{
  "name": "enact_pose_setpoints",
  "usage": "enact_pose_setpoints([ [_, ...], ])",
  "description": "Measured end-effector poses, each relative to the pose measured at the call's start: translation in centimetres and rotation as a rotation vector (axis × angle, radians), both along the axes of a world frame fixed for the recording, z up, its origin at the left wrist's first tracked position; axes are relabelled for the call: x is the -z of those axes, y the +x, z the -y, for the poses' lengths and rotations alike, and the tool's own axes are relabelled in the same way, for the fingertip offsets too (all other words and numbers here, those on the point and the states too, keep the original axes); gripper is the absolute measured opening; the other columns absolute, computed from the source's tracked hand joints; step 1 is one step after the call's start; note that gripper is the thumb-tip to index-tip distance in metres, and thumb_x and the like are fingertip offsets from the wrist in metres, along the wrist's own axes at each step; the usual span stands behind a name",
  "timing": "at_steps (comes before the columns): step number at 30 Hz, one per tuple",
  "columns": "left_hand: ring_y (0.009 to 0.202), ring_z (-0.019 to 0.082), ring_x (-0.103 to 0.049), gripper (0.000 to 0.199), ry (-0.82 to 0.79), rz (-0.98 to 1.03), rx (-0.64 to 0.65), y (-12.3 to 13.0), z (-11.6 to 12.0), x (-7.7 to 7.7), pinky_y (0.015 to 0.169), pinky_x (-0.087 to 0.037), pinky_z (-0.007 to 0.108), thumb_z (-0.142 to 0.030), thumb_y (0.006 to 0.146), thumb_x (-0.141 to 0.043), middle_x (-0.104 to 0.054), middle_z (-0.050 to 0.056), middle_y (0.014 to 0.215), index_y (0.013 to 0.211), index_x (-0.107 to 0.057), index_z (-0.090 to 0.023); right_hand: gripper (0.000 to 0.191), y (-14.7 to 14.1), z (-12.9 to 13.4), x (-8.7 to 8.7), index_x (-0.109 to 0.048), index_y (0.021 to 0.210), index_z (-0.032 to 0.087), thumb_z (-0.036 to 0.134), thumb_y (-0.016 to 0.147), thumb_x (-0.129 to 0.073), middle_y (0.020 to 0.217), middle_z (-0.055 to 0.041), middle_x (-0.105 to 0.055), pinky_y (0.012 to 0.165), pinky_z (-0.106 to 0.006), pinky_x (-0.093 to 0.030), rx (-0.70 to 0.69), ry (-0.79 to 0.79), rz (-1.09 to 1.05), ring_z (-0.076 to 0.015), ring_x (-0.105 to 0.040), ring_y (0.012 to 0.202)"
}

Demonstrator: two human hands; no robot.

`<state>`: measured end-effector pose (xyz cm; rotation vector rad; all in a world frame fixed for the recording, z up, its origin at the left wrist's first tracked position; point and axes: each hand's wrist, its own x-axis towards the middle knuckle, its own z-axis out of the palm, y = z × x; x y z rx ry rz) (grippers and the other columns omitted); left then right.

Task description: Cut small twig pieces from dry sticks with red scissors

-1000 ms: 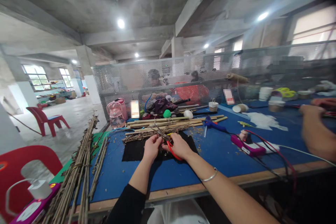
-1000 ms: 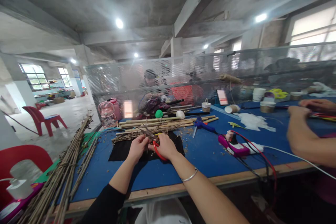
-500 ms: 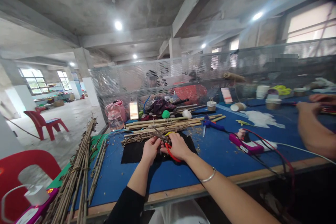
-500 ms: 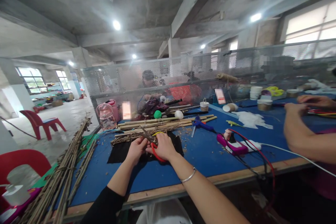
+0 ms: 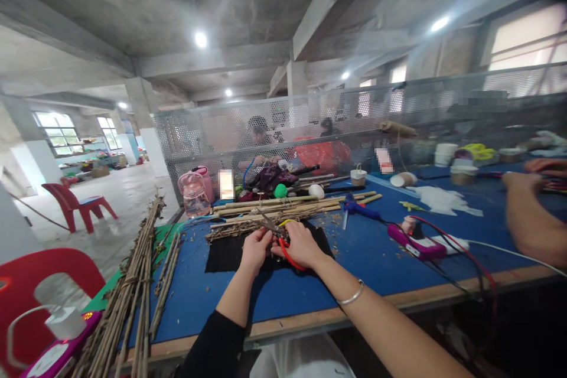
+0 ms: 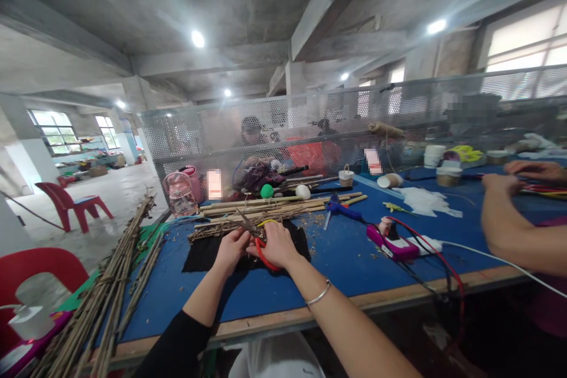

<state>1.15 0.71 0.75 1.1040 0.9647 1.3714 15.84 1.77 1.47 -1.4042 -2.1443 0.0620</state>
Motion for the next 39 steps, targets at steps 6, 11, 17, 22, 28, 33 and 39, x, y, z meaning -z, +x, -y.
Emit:
enact_pose_setpoints([
  [6,0.051,0.009,-0.054,0.032,-0.034,-0.015,0.002,0.13,0.08,-0.08,0.045,-0.039,0.018,-0.040,0.060,-0.069,-0.062,0.001,0.064,0.076,-0.061,-0.014,0.049,0.16,0.02,0.00,-0.050,0.094,0.018,0.058,0.066,-0.059,0.101,-0.0086,-0.056,0.076,-0.032,-0.035,0.011,0.024,0.029,-0.0239,-0.050,0.096],
  [11,0.045,0.006,-0.049,0.032,-0.047,0.003,0.007,0.11,0.07,0.04,0.041,-0.035,0.017,-0.040,0.060,-0.070,-0.059,-0.001,0.060,0.079,-0.062,-0.014,0.045,-0.03,0.22,-0.25,-0.051,0.087,0.019,0.061,0.068,-0.055,0.084,-0.0055,-0.063,0.062,-0.027,-0.035,0.053,-0.107,0.033,-0.0200,-0.059,0.077],
  [17,0.044,0.006,-0.047,0.035,-0.065,0.013,-0.009,-0.09,0.25,-0.42,0.041,-0.034,0.017,-0.041,0.059,-0.071,-0.058,-0.001,0.061,0.081,-0.062,-0.014,0.047,-0.32,0.59,-0.67,-0.055,0.085,0.021,0.064,0.066,-0.056,0.083,-0.0057,-0.065,0.058,-0.026,-0.036,0.116,-0.178,0.040,-0.0216,-0.062,0.076],
  [22,0.046,0.007,-0.049,0.039,-0.079,0.029,-0.013,-0.20,0.38,-0.62,0.044,-0.037,0.018,-0.041,0.055,-0.073,-0.058,-0.001,0.062,0.081,-0.062,-0.014,0.049,-0.08,0.44,-0.47,-0.056,0.086,0.023,0.067,0.066,-0.052,0.083,-0.0060,-0.066,0.055,-0.025,-0.035,0.103,-0.193,0.033,-0.0223,-0.063,0.075],
  [28,0.041,0.005,-0.042,0.040,-0.026,-0.008,-0.035,-0.34,0.20,-0.35,0.039,-0.029,0.017,-0.041,0.058,-0.071,-0.057,-0.001,0.058,0.086,-0.065,-0.012,0.049,0.07,0.19,-0.22,-0.058,0.084,0.023,0.068,0.067,-0.051,0.083,-0.0057,-0.067,0.055,-0.025,-0.035,0.098,-0.185,0.015,-0.0212,-0.063,0.074],
  [33,0.038,0.005,-0.040,0.045,-0.008,-0.068,-0.109,-0.43,0.17,-0.45,0.036,-0.024,0.017,-0.042,0.060,-0.070,-0.055,-0.001,0.055,0.092,-0.066,-0.011,0.049,0.15,-0.07,-0.16,-0.058,0.082,0.022,0.068,0.067,-0.052,0.079,-0.0051,-0.067,0.053,-0.024,-0.034,0.103,-0.193,0.010,-0.0207,-0.063,0.071],
  [39,0.038,0.005,-0.034,0.042,0.009,-0.084,-0.257,-0.61,-0.39,-0.12,0.039,-0.024,0.019,-0.045,0.063,-0.065,-0.045,-0.004,0.044,0.087,-0.068,-0.011,0.047,0.27,-0.36,-0.14,-0.060,0.083,0.022,0.066,0.071,-0.049,0.080,-0.0058,-0.067,0.061,-0.026,-0.038,0.131,-0.116,0.025,-0.0211,-0.062,0.076],
])
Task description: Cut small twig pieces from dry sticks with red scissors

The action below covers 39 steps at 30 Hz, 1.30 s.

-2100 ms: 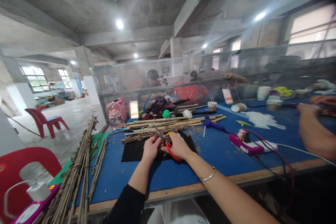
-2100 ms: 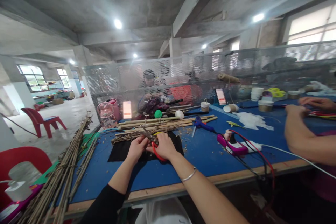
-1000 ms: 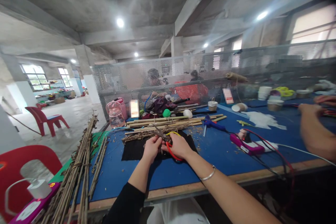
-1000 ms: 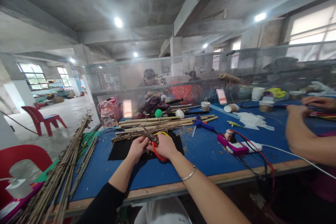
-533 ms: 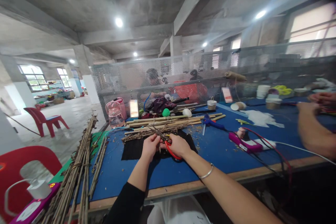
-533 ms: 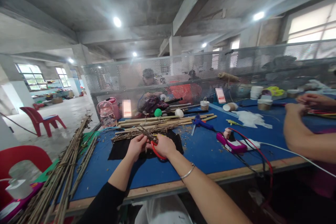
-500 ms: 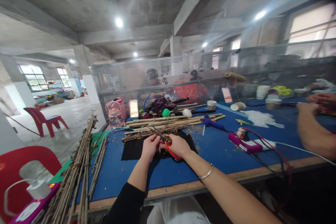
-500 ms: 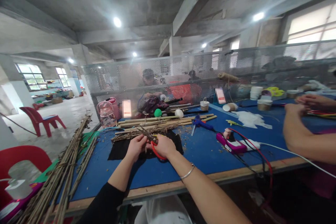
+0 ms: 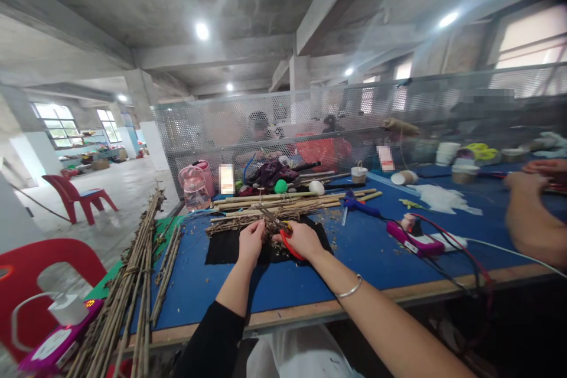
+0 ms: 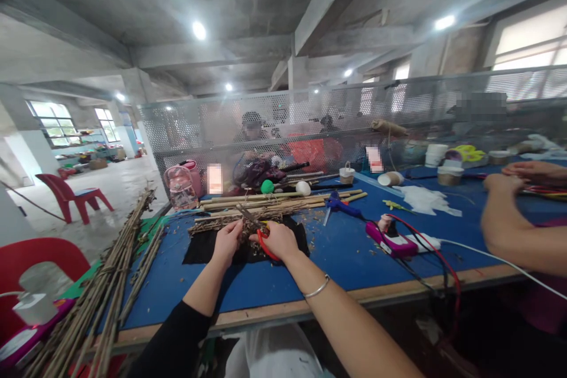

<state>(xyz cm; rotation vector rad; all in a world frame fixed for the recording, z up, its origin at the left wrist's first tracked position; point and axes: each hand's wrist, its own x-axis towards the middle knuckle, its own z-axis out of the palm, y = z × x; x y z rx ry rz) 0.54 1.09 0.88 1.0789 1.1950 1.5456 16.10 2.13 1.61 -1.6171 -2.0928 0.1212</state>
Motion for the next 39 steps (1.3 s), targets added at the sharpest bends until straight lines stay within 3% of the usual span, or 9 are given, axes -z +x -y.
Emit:
enact_pose_setpoints([
  [4,0.036,0.004,-0.029,0.033,-0.041,0.070,-0.031,0.1,0.0,-0.3,0.037,-0.021,0.019,-0.036,0.066,-0.061,-0.040,-0.007,0.044,0.086,-0.066,-0.011,0.046,0.0,-0.1,0.0,-0.061,0.080,0.021,0.064,0.075,-0.045,0.085,-0.0075,-0.066,0.067,-0.027,-0.040,0.019,0.058,-0.014,-0.0208,-0.061,0.081],
  [9,0.034,0.002,-0.025,0.023,-0.088,0.188,0.034,0.4,0.2,-0.8,0.035,-0.015,0.017,-0.029,0.065,-0.059,-0.038,-0.008,0.045,0.082,-0.059,-0.013,0.046,0.0,-0.1,0.2,-0.061,0.088,0.021,0.063,0.073,-0.049,0.090,-0.0066,-0.062,0.072,-0.026,-0.040,-0.037,0.078,-0.043,-0.0189,-0.058,0.087],
  [18,0.046,0.005,-0.049,0.032,-0.084,0.228,0.160,0.3,0.1,-0.4,0.043,-0.037,0.017,-0.032,0.060,-0.069,-0.059,-0.001,0.064,0.081,-0.053,-0.014,0.048,-0.2,0.5,-0.2,-0.055,0.092,0.019,0.061,0.068,-0.057,0.096,-0.0073,-0.057,0.071,-0.029,-0.039,-0.070,0.072,0.015,-0.0212,-0.054,0.092],
  [27,0.052,0.008,-0.056,0.027,-0.070,0.246,0.192,0.6,0.2,-0.1,0.042,-0.038,0.015,-0.025,0.063,-0.071,-0.064,0.004,0.069,0.083,-0.056,-0.013,0.053,-0.6,0.5,0.0,-0.051,0.096,0.017,0.059,0.065,-0.060,0.103,-0.0115,-0.055,0.079,-0.034,-0.037,-0.059,0.155,0.036,-0.0255,-0.050,0.098],
  [33,0.054,0.009,-0.058,0.032,-0.081,0.236,0.213,0.7,0.3,-0.2,0.043,-0.039,0.016,-0.029,0.061,-0.073,-0.064,0.003,0.070,0.084,-0.056,-0.014,0.045,-0.5,0.6,-0.1,-0.051,0.088,0.018,0.059,0.071,-0.054,0.087,-0.0067,-0.062,0.065,-0.028,-0.037,-0.069,0.043,0.021,-0.0212,-0.058,0.081],
  [39,0.052,0.009,-0.057,0.033,-0.056,0.252,0.195,0.8,0.6,-0.5,0.043,-0.041,0.016,-0.031,0.058,-0.074,-0.064,0.003,0.068,0.080,-0.056,-0.013,0.045,-0.7,0.9,-0.5,-0.053,0.086,0.020,0.062,0.069,-0.055,0.083,-0.0051,-0.064,0.061,-0.027,-0.035,-0.031,-0.009,0.010,-0.0210,-0.060,0.079],
])
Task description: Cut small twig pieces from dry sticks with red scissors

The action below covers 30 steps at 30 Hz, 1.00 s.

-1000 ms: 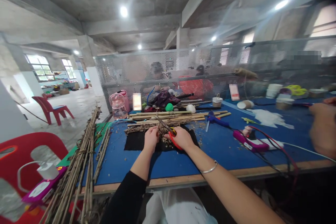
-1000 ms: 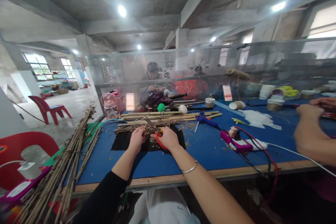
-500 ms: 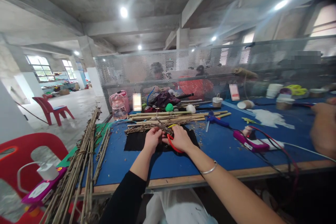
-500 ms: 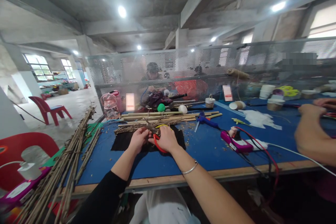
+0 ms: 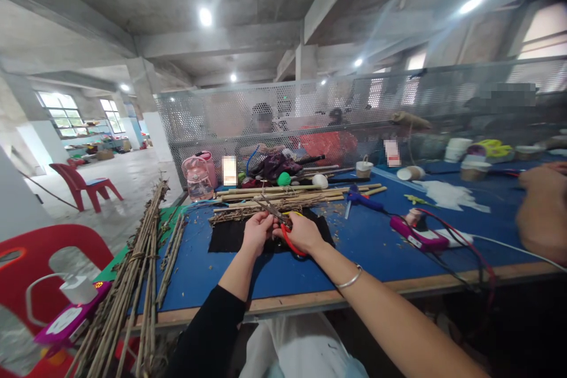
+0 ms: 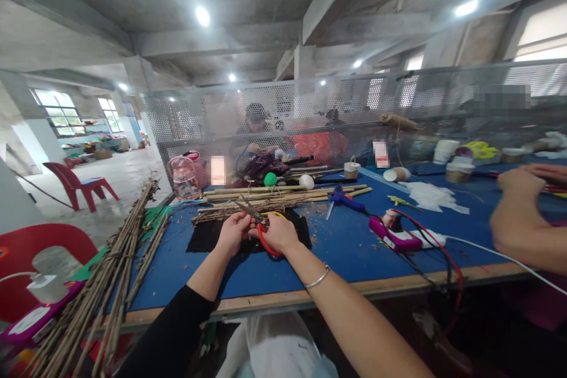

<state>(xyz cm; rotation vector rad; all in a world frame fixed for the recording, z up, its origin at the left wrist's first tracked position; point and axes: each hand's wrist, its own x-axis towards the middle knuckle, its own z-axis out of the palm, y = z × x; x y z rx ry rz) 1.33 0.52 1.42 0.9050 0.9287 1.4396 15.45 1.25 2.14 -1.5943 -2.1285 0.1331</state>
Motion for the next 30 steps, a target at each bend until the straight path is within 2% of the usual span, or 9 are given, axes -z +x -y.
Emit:
enact_pose_setpoints([
  [12,0.052,0.010,-0.058,0.034,-0.041,-0.031,-0.076,-0.27,-0.38,0.10,0.046,-0.045,0.019,-0.024,0.056,-0.077,-0.064,0.004,0.066,0.080,-0.056,-0.012,0.051,-0.05,-0.03,-0.04,-0.058,0.086,0.021,0.067,0.068,-0.051,0.087,-0.0077,-0.066,0.063,-0.027,-0.039,0.047,-0.061,0.043,-0.0231,-0.062,0.080],
  [21,0.045,0.007,-0.052,0.042,-0.017,-0.088,-0.101,-0.37,-0.57,0.39,0.043,-0.039,0.018,-0.031,0.052,-0.078,-0.059,0.001,0.057,0.082,-0.057,-0.011,0.052,0.04,-0.51,0.45,-0.060,0.089,0.021,0.068,0.071,-0.047,0.088,-0.0090,-0.067,0.065,-0.028,-0.041,0.048,-0.072,0.047,-0.0238,-0.063,0.082],
  [26,0.040,0.003,-0.043,0.040,-0.007,-0.137,-0.139,-0.46,-0.36,0.07,0.037,-0.029,0.015,-0.038,0.060,-0.070,-0.056,-0.002,0.059,0.088,-0.058,-0.012,0.052,0.04,-0.56,0.39,-0.060,0.085,0.021,0.069,0.071,-0.044,0.086,-0.0093,-0.068,0.062,-0.028,-0.041,0.059,-0.069,0.058,-0.0241,-0.064,0.079],
  [30,0.035,0.001,-0.031,0.033,-0.016,-0.125,-0.147,-0.45,-0.38,-0.10,0.034,-0.016,0.016,-0.041,0.065,-0.065,-0.046,-0.006,0.050,0.081,-0.056,-0.013,0.053,0.02,-0.52,0.39,-0.060,0.085,0.021,0.069,0.073,-0.042,0.085,-0.0100,-0.068,0.063,-0.029,-0.041,0.055,-0.064,0.070,-0.0246,-0.064,0.079],
])
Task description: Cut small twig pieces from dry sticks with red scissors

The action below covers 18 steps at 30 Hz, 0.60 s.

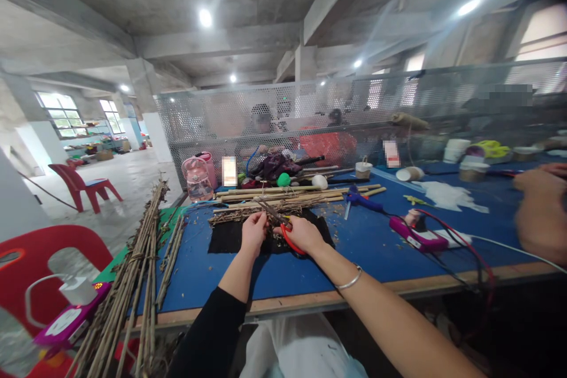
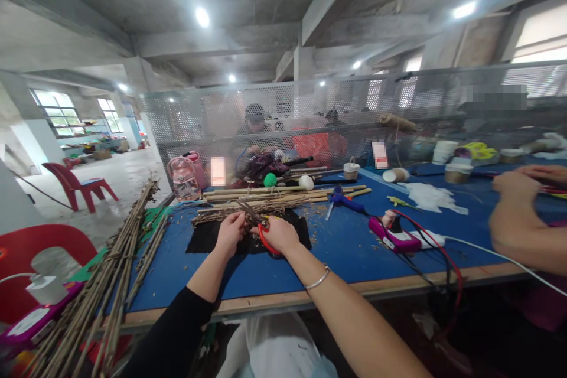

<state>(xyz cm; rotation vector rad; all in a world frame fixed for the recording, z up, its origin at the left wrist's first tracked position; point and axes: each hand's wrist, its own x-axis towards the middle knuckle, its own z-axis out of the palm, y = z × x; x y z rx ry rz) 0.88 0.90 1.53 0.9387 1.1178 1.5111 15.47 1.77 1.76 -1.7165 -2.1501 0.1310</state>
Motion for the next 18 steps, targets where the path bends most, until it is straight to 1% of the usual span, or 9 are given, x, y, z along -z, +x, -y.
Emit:
enact_pose_setpoints([
  [3,0.034,0.001,-0.026,0.029,-0.018,0.031,0.025,0.04,-0.04,0.03,0.035,-0.012,0.016,-0.040,0.066,-0.062,-0.042,-0.007,0.048,0.076,-0.054,-0.014,0.053,-0.02,-0.02,0.06,-0.060,0.086,0.020,0.069,0.073,-0.041,0.085,-0.0105,-0.067,0.064,-0.030,-0.042,0.006,0.003,0.015,-0.0247,-0.063,0.079],
  [7,0.037,0.002,-0.031,0.024,-0.058,0.020,0.070,0.16,-0.04,0.09,0.036,-0.015,0.016,-0.034,0.064,-0.062,-0.045,-0.005,0.050,0.074,-0.054,-0.014,0.052,0.02,-0.08,0.11,-0.060,0.085,0.020,0.069,0.072,-0.044,0.085,-0.0090,-0.067,0.064,-0.029,-0.041,0.012,0.049,0.029,-0.0235,-0.063,0.080],
  [9,0.038,0.003,-0.033,0.022,-0.061,0.026,0.067,0.18,-0.03,0.03,0.037,-0.017,0.016,-0.030,0.063,-0.060,-0.047,-0.005,0.051,0.076,-0.055,-0.013,0.052,0.09,-0.09,0.09,-0.060,0.085,0.020,0.068,0.071,-0.046,0.084,-0.0082,-0.066,0.065,-0.028,-0.041,0.011,0.065,0.025,-0.0228,-0.062,0.079],
  [12,0.039,0.003,-0.033,0.022,-0.042,0.079,0.058,0.07,-0.03,-0.10,0.037,-0.017,0.015,-0.023,0.061,-0.057,-0.046,-0.005,0.051,0.080,-0.056,-0.013,0.049,0.29,-0.10,0.05,-0.061,0.088,0.021,0.065,0.071,-0.049,0.087,-0.0073,-0.064,0.068,-0.027,-0.040,-0.002,0.111,-0.021,-0.0210,-0.061,0.081],
  [16,0.039,0.003,-0.033,0.025,-0.012,0.160,0.062,-0.09,-0.16,-0.06,0.037,-0.018,0.015,-0.022,0.061,-0.057,-0.047,-0.005,0.052,0.084,-0.057,-0.013,0.044,0.55,-0.17,0.03,-0.060,0.083,0.020,0.061,0.075,-0.049,0.089,-0.0070,-0.061,0.069,-0.025,-0.040,-0.003,0.170,-0.107,-0.0170,-0.058,0.080],
  [18,0.041,0.002,-0.037,0.029,0.005,0.172,0.045,-0.06,-0.26,0.06,0.038,-0.023,0.015,-0.023,0.062,-0.060,-0.051,-0.004,0.056,0.088,-0.058,-0.013,0.043,0.58,-0.22,0.09,-0.058,0.081,0.019,0.060,0.075,-0.048,0.088,-0.0063,-0.059,0.069,-0.025,-0.040,-0.016,0.168,-0.127,-0.0163,-0.057,0.079],
])
